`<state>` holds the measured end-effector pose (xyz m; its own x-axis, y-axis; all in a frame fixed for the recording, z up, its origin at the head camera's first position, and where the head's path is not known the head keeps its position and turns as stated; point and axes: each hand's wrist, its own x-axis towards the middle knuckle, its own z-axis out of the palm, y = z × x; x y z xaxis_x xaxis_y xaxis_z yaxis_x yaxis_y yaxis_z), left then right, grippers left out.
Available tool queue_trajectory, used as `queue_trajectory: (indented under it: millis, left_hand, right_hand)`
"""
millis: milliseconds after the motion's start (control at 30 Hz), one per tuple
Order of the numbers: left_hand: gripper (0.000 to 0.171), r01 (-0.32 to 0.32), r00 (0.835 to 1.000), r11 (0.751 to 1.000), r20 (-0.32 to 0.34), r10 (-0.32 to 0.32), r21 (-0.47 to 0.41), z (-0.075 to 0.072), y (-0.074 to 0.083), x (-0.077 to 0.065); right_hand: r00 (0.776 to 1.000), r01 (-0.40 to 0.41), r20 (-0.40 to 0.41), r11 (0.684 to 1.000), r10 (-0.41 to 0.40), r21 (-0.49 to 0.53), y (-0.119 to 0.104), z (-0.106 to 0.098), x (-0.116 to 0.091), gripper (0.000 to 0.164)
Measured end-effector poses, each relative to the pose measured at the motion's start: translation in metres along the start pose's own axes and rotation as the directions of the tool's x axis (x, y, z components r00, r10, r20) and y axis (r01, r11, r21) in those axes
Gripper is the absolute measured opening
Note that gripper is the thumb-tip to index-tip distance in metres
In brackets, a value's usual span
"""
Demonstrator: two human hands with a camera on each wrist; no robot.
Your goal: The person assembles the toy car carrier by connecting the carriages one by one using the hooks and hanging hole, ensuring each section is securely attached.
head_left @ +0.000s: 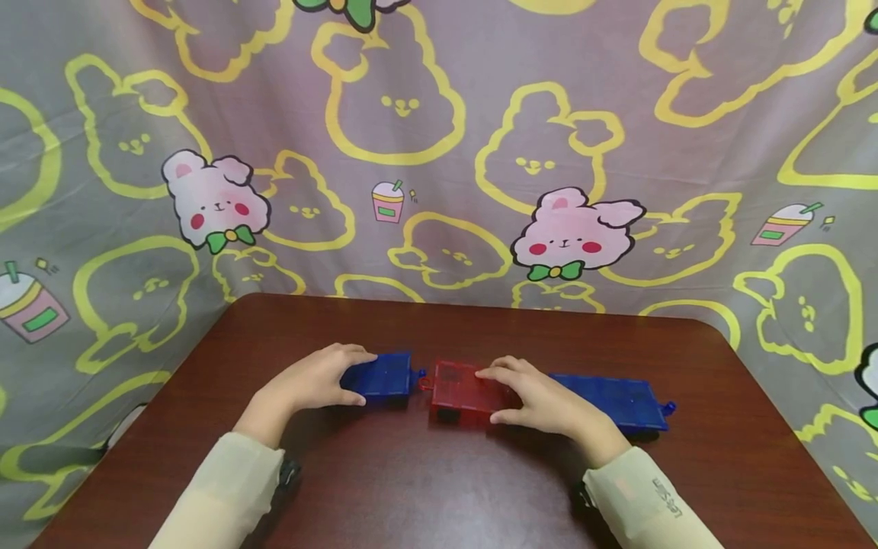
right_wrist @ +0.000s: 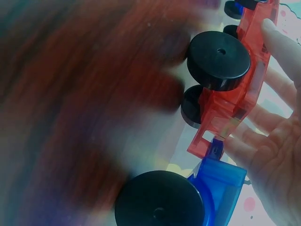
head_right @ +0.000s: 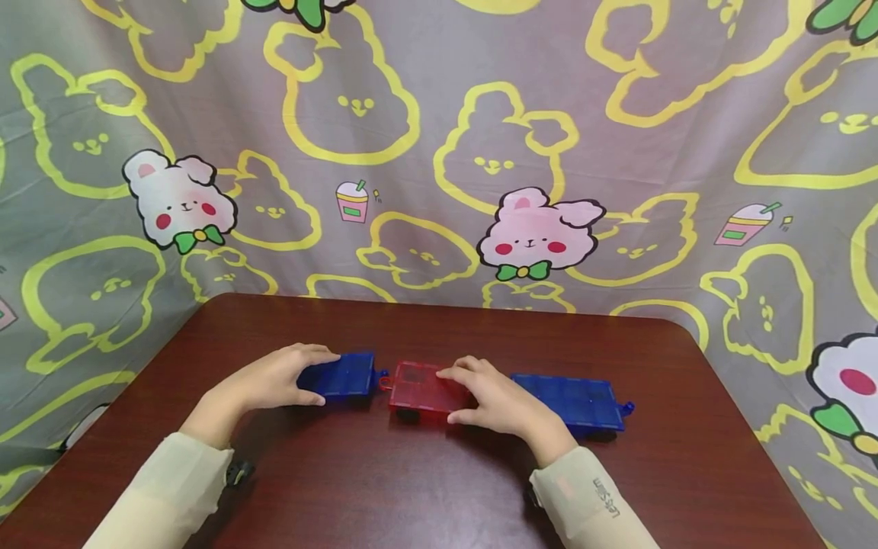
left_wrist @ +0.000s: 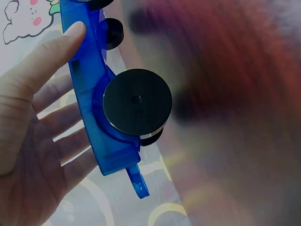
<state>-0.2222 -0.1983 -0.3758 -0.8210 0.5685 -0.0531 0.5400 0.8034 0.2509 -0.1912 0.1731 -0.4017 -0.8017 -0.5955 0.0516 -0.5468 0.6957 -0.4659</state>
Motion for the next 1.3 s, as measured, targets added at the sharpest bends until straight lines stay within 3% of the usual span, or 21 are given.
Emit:
queue_trajectory:
  millis: [633,1300]
  left_hand:
    - [0.070,0.048,0.999,0.999,0.005,-0.048,-0.013,0.004,0.010,-0.013]
    - [0.069,0.002,1.000,1.000,0.012,-0.002,-0.026,0.008,0.006,-0.012]
  right_hand:
    - [1.000,-0.001,0.000,1.000,0.001,-0.003,0.001,0.002,0.000,0.065]
    - [1.000,0.010,0.016,0.999,-0.009,-0.043,-0.002,0.000,0.001,0.060]
